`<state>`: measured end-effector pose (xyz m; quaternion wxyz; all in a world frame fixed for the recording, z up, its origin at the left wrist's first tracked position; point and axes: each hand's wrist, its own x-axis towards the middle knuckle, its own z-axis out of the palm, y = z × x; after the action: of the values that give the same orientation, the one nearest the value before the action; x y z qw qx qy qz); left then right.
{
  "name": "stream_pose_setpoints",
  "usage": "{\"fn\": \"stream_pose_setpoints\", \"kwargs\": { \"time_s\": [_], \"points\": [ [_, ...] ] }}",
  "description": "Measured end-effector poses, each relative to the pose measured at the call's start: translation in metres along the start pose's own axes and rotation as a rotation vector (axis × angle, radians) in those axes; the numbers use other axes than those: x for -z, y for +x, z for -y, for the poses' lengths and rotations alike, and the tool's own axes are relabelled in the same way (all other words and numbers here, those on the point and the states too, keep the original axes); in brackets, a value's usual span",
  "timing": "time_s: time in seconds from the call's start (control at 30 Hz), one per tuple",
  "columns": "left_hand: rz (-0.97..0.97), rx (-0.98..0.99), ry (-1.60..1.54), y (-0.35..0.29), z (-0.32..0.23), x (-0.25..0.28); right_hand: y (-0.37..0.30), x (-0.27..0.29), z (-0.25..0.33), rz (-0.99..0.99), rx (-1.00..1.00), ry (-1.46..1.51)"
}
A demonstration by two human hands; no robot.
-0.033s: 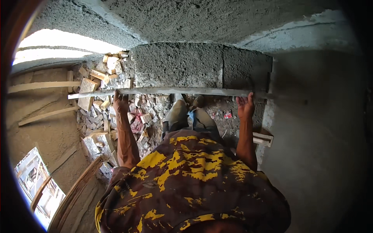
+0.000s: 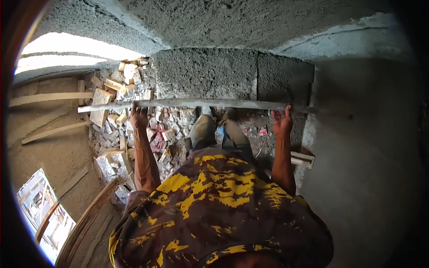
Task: The person uses a long metal leveling tool to scrape across a wet plastered wall and then scoops plaster from a bucket with a trowel to fill in gaps.
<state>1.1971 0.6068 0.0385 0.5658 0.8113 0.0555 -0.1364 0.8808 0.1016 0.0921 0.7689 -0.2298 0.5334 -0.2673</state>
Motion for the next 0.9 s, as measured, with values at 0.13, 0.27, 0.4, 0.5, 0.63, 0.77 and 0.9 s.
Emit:
{"fn": "stream_pose_setpoints", "kwargs": {
  "time_s": [0.13,0.27,0.4,0.5,0.63,0.77,0.9],
  "points": [
    [0.069,0.035,0.190,0.013,-0.004,0.002,0.026,-0.016,-0.018,0.000,-0.041,0.008],
    [-0.044,0.309,-0.399,0.071,0.040,-0.027,0.110,-0.018,-0.050,-0.057,-0.080,0.013],
    [-0.095,0.371,-0.830,0.167,0.070,-0.128,0.266,-0.022,-0.081,-0.009,-0.103,0.019],
    [-0.121,0.387,-0.806,0.202,0.127,-0.150,0.331,-0.010,-0.137,0.010,-0.137,-0.009],
    [-0.096,0.207,-0.581,0.288,0.210,-0.227,0.481,-0.016,-0.208,0.074,-0.132,-0.009],
    [-0.077,0.161,-0.631,0.363,0.311,-0.350,0.673,0.081,-0.258,0.343,0.010,-0.071],
    [-0.205,0.286,-0.811,0.399,0.383,-0.426,0.779,0.093,-0.307,0.209,-0.125,0.068]
  ]
}}
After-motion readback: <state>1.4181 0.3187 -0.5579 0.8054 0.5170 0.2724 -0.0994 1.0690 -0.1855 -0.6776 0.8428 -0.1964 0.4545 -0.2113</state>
